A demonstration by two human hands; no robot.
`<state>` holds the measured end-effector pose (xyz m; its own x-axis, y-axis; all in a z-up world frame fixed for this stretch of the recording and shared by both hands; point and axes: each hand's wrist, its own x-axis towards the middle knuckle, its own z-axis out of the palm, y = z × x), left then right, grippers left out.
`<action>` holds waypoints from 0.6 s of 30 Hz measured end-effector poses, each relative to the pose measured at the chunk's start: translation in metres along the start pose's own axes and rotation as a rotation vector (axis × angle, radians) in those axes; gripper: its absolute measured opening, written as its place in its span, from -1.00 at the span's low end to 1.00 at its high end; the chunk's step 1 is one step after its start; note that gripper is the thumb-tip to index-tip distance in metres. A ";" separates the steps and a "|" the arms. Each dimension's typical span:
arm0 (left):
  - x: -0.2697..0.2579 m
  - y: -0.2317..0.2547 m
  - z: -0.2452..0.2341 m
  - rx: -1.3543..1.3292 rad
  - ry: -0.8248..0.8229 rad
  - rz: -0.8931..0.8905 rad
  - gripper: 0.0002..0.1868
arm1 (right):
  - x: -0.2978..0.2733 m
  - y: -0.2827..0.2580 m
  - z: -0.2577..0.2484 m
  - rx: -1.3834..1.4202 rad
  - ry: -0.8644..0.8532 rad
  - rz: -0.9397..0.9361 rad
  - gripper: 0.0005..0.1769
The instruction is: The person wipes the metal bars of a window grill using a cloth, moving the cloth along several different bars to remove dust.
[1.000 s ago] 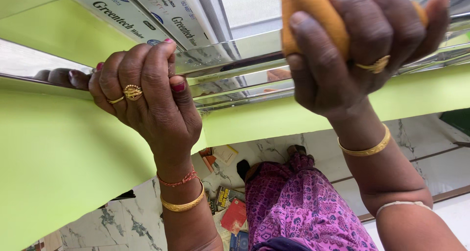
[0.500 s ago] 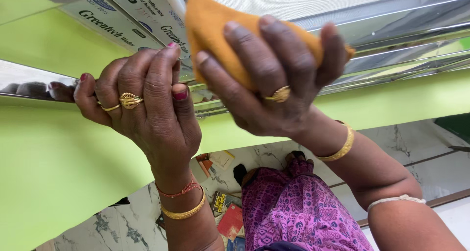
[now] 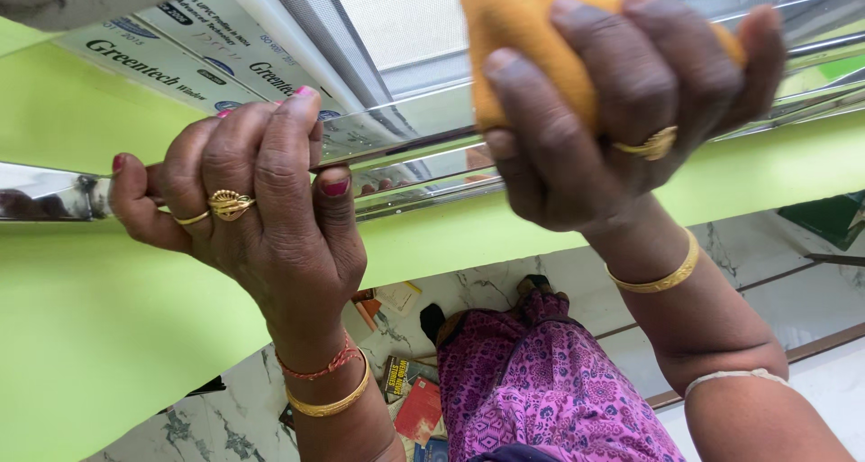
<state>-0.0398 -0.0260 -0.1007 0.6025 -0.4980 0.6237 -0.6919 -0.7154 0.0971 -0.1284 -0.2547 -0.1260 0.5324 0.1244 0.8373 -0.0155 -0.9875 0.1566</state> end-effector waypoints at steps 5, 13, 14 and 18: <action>-0.001 0.012 -0.004 0.035 -0.034 0.028 -0.50 | -0.011 0.012 0.001 -0.048 0.038 -0.011 -0.56; 0.004 0.026 0.008 -0.003 -0.032 -0.001 -0.54 | -0.033 0.066 -0.019 0.045 0.009 0.141 -0.53; 0.003 0.026 0.007 0.003 -0.027 0.017 -0.53 | -0.033 0.069 -0.018 0.081 0.026 0.157 -0.52; 0.002 0.031 0.007 0.022 -0.021 0.028 -0.55 | -0.028 0.060 -0.024 -0.078 0.042 0.043 -0.64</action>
<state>-0.0572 -0.0527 -0.1018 0.5913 -0.5279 0.6097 -0.6998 -0.7116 0.0625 -0.1643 -0.3153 -0.1272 0.4940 0.0873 0.8651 -0.1048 -0.9817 0.1589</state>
